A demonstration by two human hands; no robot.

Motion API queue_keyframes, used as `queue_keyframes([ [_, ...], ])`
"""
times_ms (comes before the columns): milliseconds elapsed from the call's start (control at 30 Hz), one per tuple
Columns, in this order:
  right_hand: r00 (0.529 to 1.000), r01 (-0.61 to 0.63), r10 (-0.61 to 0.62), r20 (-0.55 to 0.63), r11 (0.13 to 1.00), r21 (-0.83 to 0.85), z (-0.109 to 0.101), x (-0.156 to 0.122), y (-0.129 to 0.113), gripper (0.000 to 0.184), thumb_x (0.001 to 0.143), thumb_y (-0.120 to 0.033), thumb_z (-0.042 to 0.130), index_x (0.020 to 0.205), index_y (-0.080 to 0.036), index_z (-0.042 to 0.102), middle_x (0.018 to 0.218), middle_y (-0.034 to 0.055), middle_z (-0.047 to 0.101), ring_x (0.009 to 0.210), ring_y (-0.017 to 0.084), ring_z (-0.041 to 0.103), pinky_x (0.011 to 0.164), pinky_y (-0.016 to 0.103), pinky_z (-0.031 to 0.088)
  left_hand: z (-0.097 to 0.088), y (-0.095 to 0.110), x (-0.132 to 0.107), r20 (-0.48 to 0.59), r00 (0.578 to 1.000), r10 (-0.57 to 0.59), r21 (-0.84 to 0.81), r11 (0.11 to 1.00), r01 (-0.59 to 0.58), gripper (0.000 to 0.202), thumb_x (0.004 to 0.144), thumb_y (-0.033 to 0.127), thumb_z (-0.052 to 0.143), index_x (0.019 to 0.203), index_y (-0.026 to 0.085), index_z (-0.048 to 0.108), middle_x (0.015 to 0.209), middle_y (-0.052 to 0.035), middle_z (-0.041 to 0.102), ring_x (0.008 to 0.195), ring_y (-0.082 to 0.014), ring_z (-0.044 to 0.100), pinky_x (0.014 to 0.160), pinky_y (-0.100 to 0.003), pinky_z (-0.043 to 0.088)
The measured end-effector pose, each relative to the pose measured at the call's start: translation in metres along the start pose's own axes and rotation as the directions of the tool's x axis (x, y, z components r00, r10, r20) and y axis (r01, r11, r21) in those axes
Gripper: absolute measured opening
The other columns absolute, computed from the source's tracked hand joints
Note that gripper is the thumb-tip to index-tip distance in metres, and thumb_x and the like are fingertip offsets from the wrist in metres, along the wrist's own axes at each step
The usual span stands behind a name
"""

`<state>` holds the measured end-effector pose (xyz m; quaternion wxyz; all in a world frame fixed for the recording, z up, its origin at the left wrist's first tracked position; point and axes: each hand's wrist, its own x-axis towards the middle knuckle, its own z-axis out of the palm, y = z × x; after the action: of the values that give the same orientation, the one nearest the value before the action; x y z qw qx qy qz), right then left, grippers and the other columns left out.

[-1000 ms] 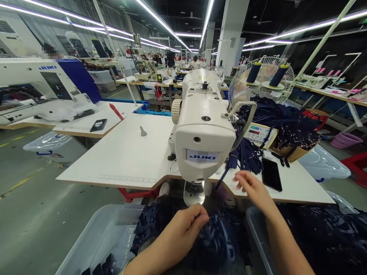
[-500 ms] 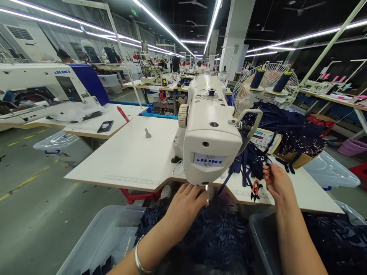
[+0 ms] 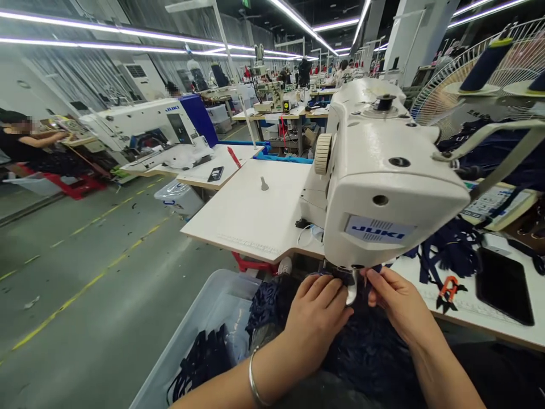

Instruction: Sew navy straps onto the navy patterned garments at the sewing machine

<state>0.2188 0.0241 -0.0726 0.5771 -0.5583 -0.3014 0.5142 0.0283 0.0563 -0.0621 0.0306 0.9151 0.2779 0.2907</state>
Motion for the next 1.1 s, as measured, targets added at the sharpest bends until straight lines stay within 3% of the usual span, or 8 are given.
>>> queue_keyframes([
  [200,0.986,0.152,-0.163,-0.028,0.958,-0.242,0.006,0.005,0.006,0.036,0.077,-0.054,0.069,0.078,-0.022,0.051,0.064,-0.0056,0.051,0.057,0.012,0.052,0.058,0.026,0.044,-0.004,-0.019,0.000,-0.077,0.994,0.084,-0.214,0.972,-0.099,0.019,0.097,0.029,0.054,0.111,0.020,0.061,0.108,0.0020,0.071,0.109,-0.0117,0.063,0.110,-0.030,0.036],
  [367,0.957,0.213,-0.280,-0.070,0.850,-0.483,0.014,-0.001,0.018,0.032,0.084,-0.051,0.062,0.078,-0.023,0.048,0.066,-0.0055,0.044,0.061,0.012,0.044,0.058,0.027,0.035,-0.004,-0.022,0.003,-0.055,0.998,0.022,-0.349,0.936,-0.040,0.022,0.099,0.030,0.048,0.111,0.020,0.064,0.106,0.0016,0.073,0.106,-0.0114,0.065,0.113,-0.031,0.035],
  [633,0.986,0.163,-0.162,0.027,0.951,-0.264,0.012,0.000,0.022,0.028,0.088,-0.051,0.057,0.098,-0.024,0.056,0.076,-0.0028,0.047,0.073,0.015,0.046,0.067,0.027,0.039,-0.008,-0.022,0.011,0.060,0.981,0.182,-0.181,0.969,-0.169,0.025,0.099,0.035,0.049,0.115,0.021,0.062,0.113,0.0010,0.069,0.114,-0.0117,0.060,0.106,-0.029,0.039],
  [800,0.986,0.168,-0.158,0.055,0.916,-0.365,0.014,-0.002,0.016,0.028,0.085,-0.046,0.061,0.102,-0.024,0.054,0.074,-0.0033,0.047,0.070,0.015,0.045,0.067,0.028,0.039,-0.008,-0.027,0.009,0.098,0.979,0.178,-0.295,0.945,-0.143,0.034,0.094,0.045,0.054,0.120,0.024,0.059,0.117,-0.0022,0.067,0.118,-0.0169,0.056,0.107,-0.034,0.036],
  [867,0.987,0.158,-0.160,0.025,0.915,-0.371,0.019,-0.003,0.014,0.027,0.085,-0.043,0.060,0.100,-0.022,0.052,0.071,-0.0043,0.043,0.066,0.015,0.043,0.062,0.027,0.037,-0.002,-0.033,0.002,0.035,0.999,0.041,-0.387,0.922,-0.025,0.034,0.094,0.047,0.052,0.118,0.023,0.060,0.123,-0.0070,0.062,0.121,-0.0202,0.053,0.104,-0.036,0.039],
  [933,0.987,0.156,-0.159,0.022,0.920,-0.360,0.023,-0.002,0.013,0.026,0.084,-0.041,0.059,0.100,-0.022,0.052,0.071,-0.0047,0.041,0.065,0.015,0.042,0.061,0.027,0.036,0.007,-0.044,-0.005,0.008,0.970,-0.244,-0.502,0.838,0.215,0.034,0.097,0.043,0.048,0.122,0.021,0.055,0.131,-0.0117,0.054,0.124,-0.0231,0.048,0.103,-0.038,0.038],
  [1000,0.987,0.161,-0.158,0.037,0.923,-0.350,0.025,-0.001,0.011,0.024,0.084,-0.039,0.058,0.100,-0.022,0.052,0.072,-0.0046,0.041,0.066,0.015,0.042,0.063,0.028,0.036,0.014,-0.059,-0.006,0.190,0.896,-0.402,-0.640,0.641,0.423,0.037,0.095,0.045,0.049,0.122,0.019,0.051,0.119,-0.0104,0.058,0.113,-0.0229,0.053,0.097,-0.036,0.041],
  [1100,0.986,0.167,-0.162,0.045,0.924,-0.344,0.023,-0.001,0.010,0.023,0.085,-0.037,0.057,0.101,-0.022,0.052,0.074,-0.0043,0.042,0.070,0.015,0.042,0.067,0.028,0.037,0.016,-0.079,0.003,0.521,0.804,-0.287,-0.707,0.382,0.595,0.047,0.092,0.059,0.045,0.078,0.016,0.057,0.069,-0.0009,0.054,0.070,-0.0160,0.054,0.067,-0.027,0.044],
])
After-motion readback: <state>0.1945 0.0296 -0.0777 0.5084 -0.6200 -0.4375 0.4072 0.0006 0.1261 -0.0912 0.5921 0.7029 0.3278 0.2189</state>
